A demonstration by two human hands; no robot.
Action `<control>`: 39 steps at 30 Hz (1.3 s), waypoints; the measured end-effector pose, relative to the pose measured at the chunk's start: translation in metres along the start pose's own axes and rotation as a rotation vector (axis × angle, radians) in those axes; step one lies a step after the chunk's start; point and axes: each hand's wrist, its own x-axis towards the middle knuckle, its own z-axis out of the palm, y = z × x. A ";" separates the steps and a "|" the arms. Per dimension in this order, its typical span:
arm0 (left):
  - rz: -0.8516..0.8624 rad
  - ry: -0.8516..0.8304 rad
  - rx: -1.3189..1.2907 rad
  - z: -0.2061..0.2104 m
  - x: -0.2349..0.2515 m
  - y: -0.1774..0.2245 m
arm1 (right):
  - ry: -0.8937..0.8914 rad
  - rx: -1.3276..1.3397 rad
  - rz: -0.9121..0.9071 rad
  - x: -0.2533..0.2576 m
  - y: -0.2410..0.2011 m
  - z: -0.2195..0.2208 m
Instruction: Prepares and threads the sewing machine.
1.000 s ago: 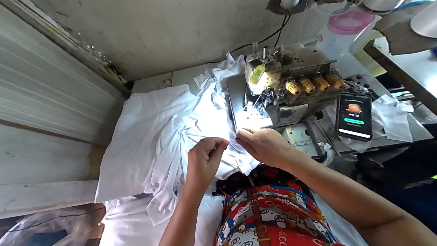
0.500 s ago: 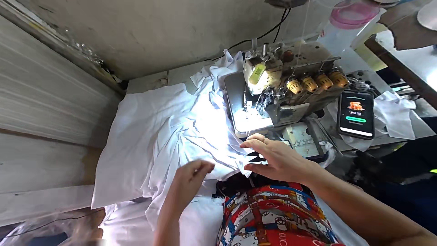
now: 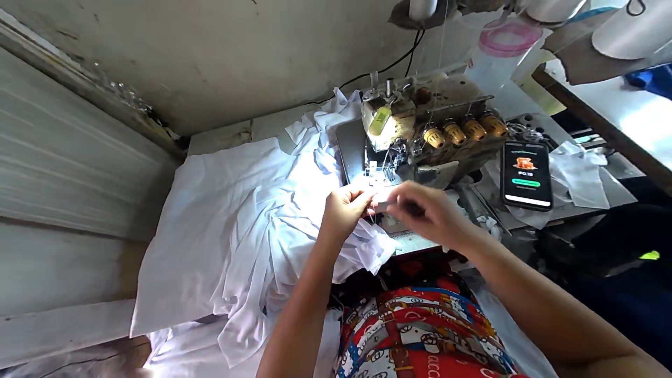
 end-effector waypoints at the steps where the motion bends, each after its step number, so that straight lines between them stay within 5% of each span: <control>1: -0.012 0.016 0.004 -0.002 0.000 0.002 | 0.074 -0.064 -0.010 0.008 0.004 -0.001; 7: 0.109 0.086 0.130 -0.014 0.013 0.012 | -0.009 -0.372 0.119 0.052 0.009 0.000; 14: 0.320 0.022 0.273 -0.018 -0.003 0.012 | 0.066 -0.345 0.000 0.037 0.007 -0.004; 23: 0.229 0.076 0.251 -0.027 -0.012 0.010 | 0.138 -0.407 0.005 0.035 0.017 -0.006; 28: 0.173 0.052 0.245 -0.029 -0.015 0.013 | 0.014 -0.542 0.104 0.045 0.014 0.000; 34: 0.240 0.166 0.378 -0.030 -0.002 0.011 | 0.085 -0.542 0.097 0.038 0.011 -0.006; 39: 0.362 0.245 0.178 -0.017 0.036 0.000 | 0.047 -0.417 0.122 0.029 0.003 -0.010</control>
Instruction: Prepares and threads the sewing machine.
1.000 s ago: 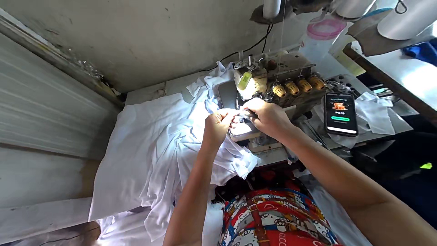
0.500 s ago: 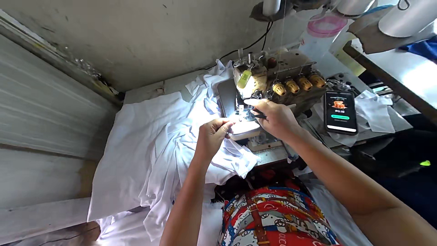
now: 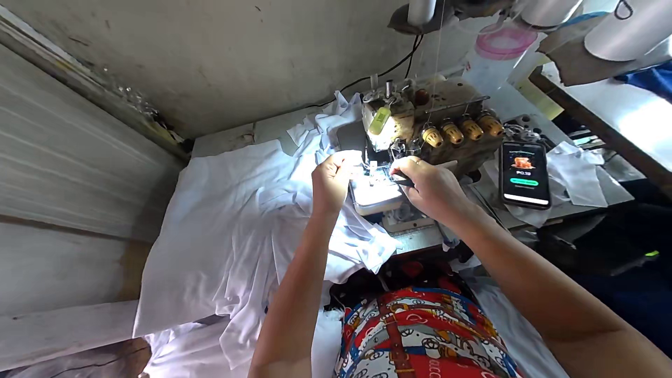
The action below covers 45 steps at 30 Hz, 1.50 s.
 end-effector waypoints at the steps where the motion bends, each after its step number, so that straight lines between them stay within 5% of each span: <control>1: 0.015 -0.011 -0.033 0.002 0.000 0.001 | -0.022 0.036 0.004 -0.003 -0.001 -0.003; 8: 0.166 -0.080 -0.090 -0.015 -0.041 0.012 | -0.025 0.291 -0.123 -0.042 0.005 -0.009; 15: -0.260 -0.072 -0.084 -0.059 -0.113 -0.028 | 0.068 0.505 -0.086 -0.066 0.012 0.002; 18: -0.405 -0.071 0.166 -0.083 -0.118 -0.038 | 0.113 0.578 -0.038 -0.068 0.010 0.011; 21: -0.077 0.045 0.531 -0.085 -0.110 -0.036 | 0.162 0.618 -0.067 -0.066 0.004 0.018; 23: 0.172 0.130 0.552 -0.064 -0.096 -0.021 | 0.198 0.631 -0.080 -0.064 0.000 0.021; 28: 0.516 -0.214 0.244 0.014 -0.065 0.010 | 0.267 0.684 -0.030 -0.062 -0.009 0.023; 33: 0.531 -0.239 0.034 0.040 -0.038 0.002 | 0.304 0.794 0.037 -0.062 -0.008 0.022; 37: 0.601 -0.260 0.061 0.042 -0.030 0.004 | 0.311 0.848 0.045 -0.062 -0.008 0.025; 45: 0.450 -0.220 0.204 0.039 -0.057 0.007 | 0.256 0.951 0.104 -0.066 -0.010 0.023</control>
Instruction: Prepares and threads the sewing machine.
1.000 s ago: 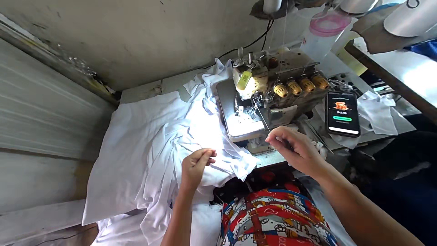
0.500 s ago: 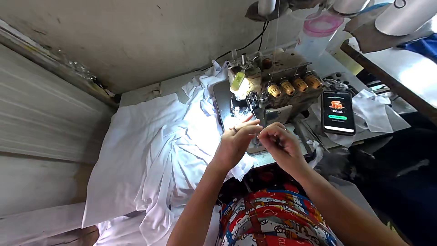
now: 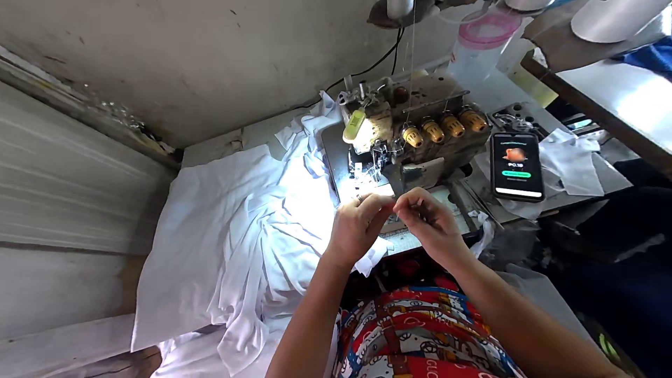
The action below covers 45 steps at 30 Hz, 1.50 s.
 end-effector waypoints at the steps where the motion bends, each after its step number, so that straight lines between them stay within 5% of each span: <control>1: -0.015 0.005 -0.001 0.001 -0.006 0.004 | -0.011 0.046 0.030 -0.003 -0.001 0.000; 10: -0.092 0.198 -0.083 0.016 -0.039 0.017 | 0.014 0.405 0.365 -0.026 0.002 0.011; 18: -0.042 0.224 0.015 0.016 -0.036 0.011 | 0.039 0.464 0.408 -0.024 0.003 0.012; 33: -0.064 0.222 0.095 0.016 -0.039 0.009 | 0.147 0.344 0.366 -0.011 0.010 -0.005; 41: -0.159 0.197 -0.226 0.021 -0.058 0.038 | -0.204 -0.062 -0.089 -0.010 0.025 -0.006; 45: -0.218 0.277 -0.266 0.014 -0.050 0.038 | -0.167 -0.125 0.051 -0.013 0.022 -0.006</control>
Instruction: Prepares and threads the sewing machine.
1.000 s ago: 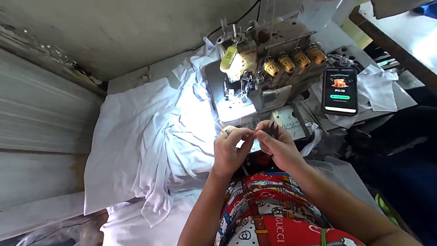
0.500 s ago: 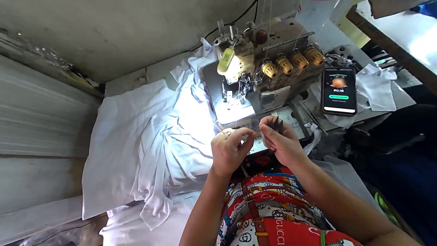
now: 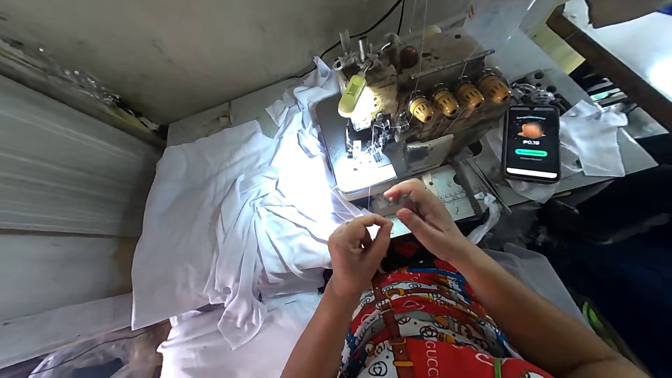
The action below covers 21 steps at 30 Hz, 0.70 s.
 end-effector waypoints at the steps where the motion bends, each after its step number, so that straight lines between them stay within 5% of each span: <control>1: -0.010 0.020 0.012 -0.001 0.002 -0.001 | -0.002 0.018 0.089 0.000 -0.004 -0.002; 7: 0.010 0.009 0.187 0.001 0.005 -0.006 | -0.064 0.441 0.357 -0.004 -0.021 -0.008; 18: 0.008 -0.049 0.273 -0.003 -0.001 -0.006 | 0.020 0.143 0.167 -0.003 -0.019 0.001; 21: -0.023 -0.032 0.223 -0.002 0.001 -0.004 | -0.056 0.086 0.263 -0.004 -0.022 0.000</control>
